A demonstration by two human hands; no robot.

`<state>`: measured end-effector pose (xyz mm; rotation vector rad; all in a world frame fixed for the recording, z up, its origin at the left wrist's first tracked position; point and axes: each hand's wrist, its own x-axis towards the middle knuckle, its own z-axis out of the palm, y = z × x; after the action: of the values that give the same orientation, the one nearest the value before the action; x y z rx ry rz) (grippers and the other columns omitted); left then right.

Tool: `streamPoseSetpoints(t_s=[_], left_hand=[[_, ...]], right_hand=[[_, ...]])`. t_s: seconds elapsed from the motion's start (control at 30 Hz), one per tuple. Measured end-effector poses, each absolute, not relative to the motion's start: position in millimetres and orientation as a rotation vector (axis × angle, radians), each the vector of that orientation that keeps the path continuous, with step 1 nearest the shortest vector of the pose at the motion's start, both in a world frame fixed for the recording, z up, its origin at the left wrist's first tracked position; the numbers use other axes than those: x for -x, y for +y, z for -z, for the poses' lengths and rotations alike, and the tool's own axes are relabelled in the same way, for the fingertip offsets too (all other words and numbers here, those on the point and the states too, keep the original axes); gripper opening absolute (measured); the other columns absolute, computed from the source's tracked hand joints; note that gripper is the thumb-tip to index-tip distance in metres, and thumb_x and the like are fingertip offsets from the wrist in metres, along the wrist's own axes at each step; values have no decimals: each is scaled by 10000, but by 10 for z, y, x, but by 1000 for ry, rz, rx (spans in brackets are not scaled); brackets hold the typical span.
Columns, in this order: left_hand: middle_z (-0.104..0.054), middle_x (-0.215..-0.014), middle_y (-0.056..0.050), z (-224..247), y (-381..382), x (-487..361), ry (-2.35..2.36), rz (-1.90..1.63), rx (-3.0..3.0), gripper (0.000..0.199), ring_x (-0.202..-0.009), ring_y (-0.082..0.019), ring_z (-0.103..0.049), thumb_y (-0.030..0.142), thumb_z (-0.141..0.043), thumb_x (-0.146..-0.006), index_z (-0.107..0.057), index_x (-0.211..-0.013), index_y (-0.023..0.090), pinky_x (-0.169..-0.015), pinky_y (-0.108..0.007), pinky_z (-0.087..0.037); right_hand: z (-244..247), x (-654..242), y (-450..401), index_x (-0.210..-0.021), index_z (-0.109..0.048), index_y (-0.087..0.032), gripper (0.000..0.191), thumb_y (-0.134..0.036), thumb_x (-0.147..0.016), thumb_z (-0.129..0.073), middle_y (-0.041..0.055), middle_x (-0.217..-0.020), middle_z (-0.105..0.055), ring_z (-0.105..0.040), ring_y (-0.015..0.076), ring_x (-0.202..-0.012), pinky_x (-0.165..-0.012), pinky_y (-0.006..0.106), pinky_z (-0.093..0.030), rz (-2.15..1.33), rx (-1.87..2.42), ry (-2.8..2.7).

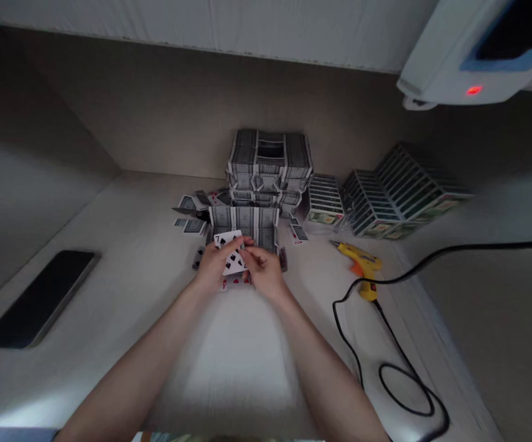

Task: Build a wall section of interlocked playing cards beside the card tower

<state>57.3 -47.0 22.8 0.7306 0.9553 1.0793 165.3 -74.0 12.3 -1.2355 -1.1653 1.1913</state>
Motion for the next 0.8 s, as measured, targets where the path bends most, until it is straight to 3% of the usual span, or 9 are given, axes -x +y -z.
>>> streamPoseSetpoints(t_s=[0.13, 0.23, 0.33, 0.53, 0.8], left_hand=[[-618, -649, -3, -173, -439, -571, 877, -1216, -749, 348, -524, -105, -552, 462, -646, -676, -632, -818, 144, -478, -225, -450], [-615, -710, 10, -123, -406, -550, 854, -1322, -778, 274, -589, -94, -546, 379, -664, -674, -626, -844, 167, -552, -222, -459], [-614, -725, 9, -95, -394, -522, 980, -1375, -887, 259, -608, -85, -532, 268, -693, -639, -645, -873, 168, -564, -203, -435], [-530, -612, 41, -140, -413, -482, 1016, -1340, -1048, 405, -521, -61, -456, 214, -636, -694, -616, -1099, 213, -501, -184, -392], [-551, -638, 33, -126, -406, -491, 1049, -1334, -1076, 401, -507, -53, -449, 237, -630, -707, -620, -1108, 214, -479, -180, -389]], right_hand=[[-123, -1677, -703, -717, -595, -164, 336, -500, -716, -578, -67, -402, -481, -387, 64, -309, -320, 193, -278, -1175, 1239, -1062], [-93, -1706, -677, -768, -589, -174, 315, -487, -733, -573, -68, -411, -484, -409, 68, -334, -342, 192, -311, -1160, 1221, -981], [-70, -1711, -672, -952, -565, -197, 334, -443, -728, -597, -76, -455, -513, -430, 74, -342, -350, 197, -334, -1188, 1166, -927], [-78, -1723, -692, -1309, -379, -244, 596, -386, -765, -575, -84, -493, -532, -458, 86, -354, -365, 213, -359, -1260, 1103, -960], [-70, -1749, -687, -1350, -352, -248, 627, -375, -778, -574, -76, -504, -537, -464, 86, -369, -374, 216, -367, -1274, 1095, -969]])
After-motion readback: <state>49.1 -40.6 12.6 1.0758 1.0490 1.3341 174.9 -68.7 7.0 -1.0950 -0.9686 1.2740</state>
